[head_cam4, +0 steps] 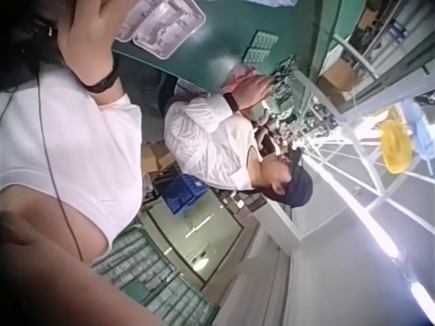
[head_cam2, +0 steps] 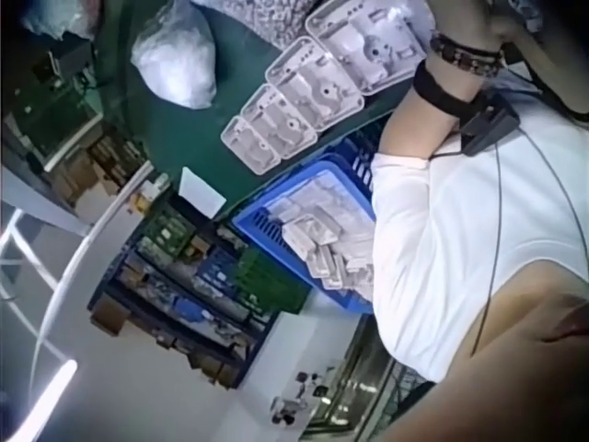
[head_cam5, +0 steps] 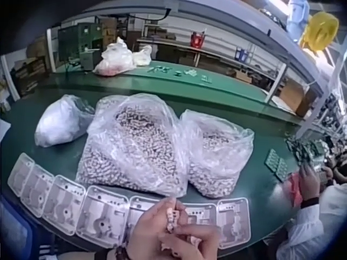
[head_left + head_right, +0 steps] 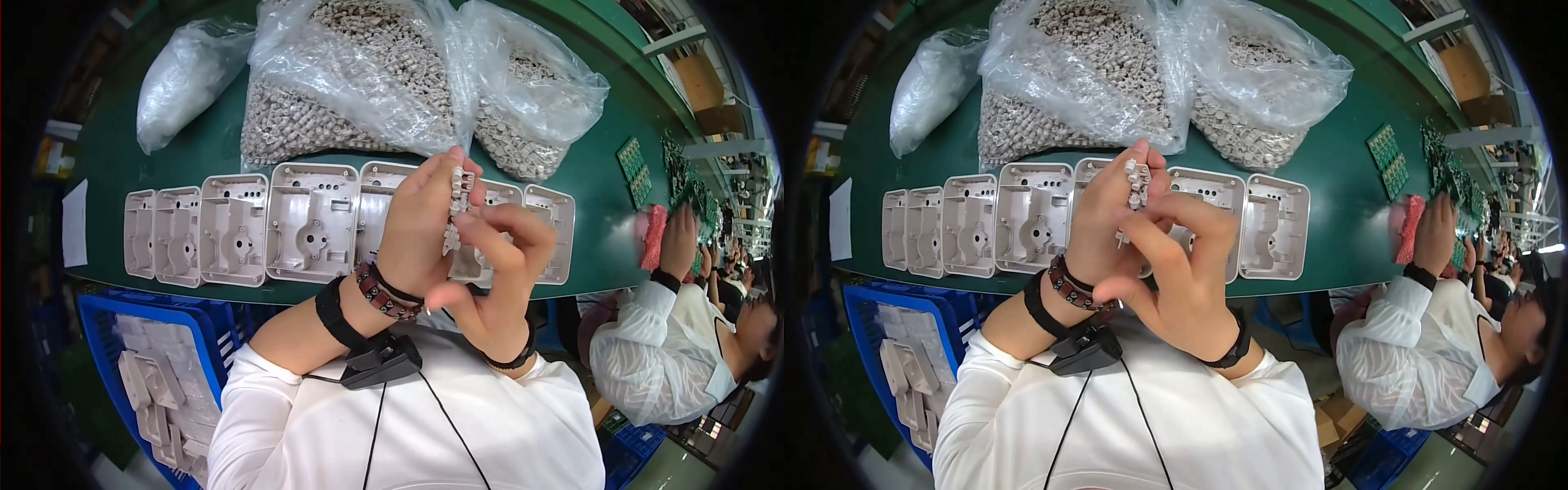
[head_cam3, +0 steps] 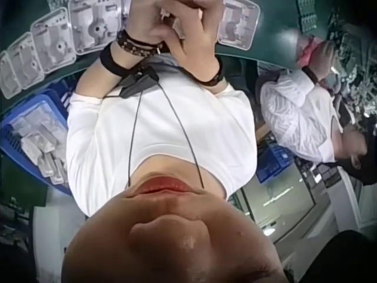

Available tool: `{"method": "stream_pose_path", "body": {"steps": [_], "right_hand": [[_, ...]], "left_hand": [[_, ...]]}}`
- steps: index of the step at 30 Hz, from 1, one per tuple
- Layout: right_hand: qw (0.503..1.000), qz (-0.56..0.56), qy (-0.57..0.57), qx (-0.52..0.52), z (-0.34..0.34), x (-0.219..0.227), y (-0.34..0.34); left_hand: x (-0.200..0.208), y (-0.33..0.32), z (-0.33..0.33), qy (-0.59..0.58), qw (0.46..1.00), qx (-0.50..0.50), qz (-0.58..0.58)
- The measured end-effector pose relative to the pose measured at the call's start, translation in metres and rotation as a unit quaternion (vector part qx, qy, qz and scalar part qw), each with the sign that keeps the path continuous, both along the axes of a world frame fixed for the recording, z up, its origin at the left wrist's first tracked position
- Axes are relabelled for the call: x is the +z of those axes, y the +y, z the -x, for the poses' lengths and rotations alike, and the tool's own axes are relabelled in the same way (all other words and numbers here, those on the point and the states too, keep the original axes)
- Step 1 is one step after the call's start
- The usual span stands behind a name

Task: The person takes plastic housings from a blue bin, places them on the table, and inserts small white components into them by hand. After filling several housings, the person stacks them and places them back into the blue bin.

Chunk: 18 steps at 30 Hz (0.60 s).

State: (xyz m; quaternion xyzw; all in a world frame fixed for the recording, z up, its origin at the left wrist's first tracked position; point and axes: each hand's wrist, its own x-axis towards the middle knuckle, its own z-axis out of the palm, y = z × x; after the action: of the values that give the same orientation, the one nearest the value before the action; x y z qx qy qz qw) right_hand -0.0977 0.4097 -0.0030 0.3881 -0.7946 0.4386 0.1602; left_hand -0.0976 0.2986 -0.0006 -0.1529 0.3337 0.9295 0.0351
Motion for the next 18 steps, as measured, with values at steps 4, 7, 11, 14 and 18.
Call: {"method": "stream_pose_path", "body": {"steps": [4, 7, 11, 14, 18], "right_hand": [[0.998, -0.049, 0.033, 0.003, -0.001, 0.005, -0.001], [1.000, -0.003, 0.020, 0.007, 0.000, 0.008, 0.000], [0.989, 0.146, -0.029, -0.013, 0.002, 0.015, 0.006], [0.963, 0.227, -0.148, 0.004, 0.015, -0.001, 0.014], [0.939, 0.238, -0.248, -0.027, 0.011, -0.002, 0.025]], "left_hand": [[-0.023, -0.001, -0.001, 0.086, 0.985, 0.039, 0.145], [-0.019, -0.012, -0.001, 0.004, 0.996, -0.009, -0.089], [-0.017, -0.040, -0.008, 0.042, 0.991, -0.127, 0.003], [0.008, -0.044, -0.004, 0.072, 0.957, -0.235, 0.156], [0.016, -0.036, -0.006, 0.130, 0.891, -0.253, 0.355]]}}
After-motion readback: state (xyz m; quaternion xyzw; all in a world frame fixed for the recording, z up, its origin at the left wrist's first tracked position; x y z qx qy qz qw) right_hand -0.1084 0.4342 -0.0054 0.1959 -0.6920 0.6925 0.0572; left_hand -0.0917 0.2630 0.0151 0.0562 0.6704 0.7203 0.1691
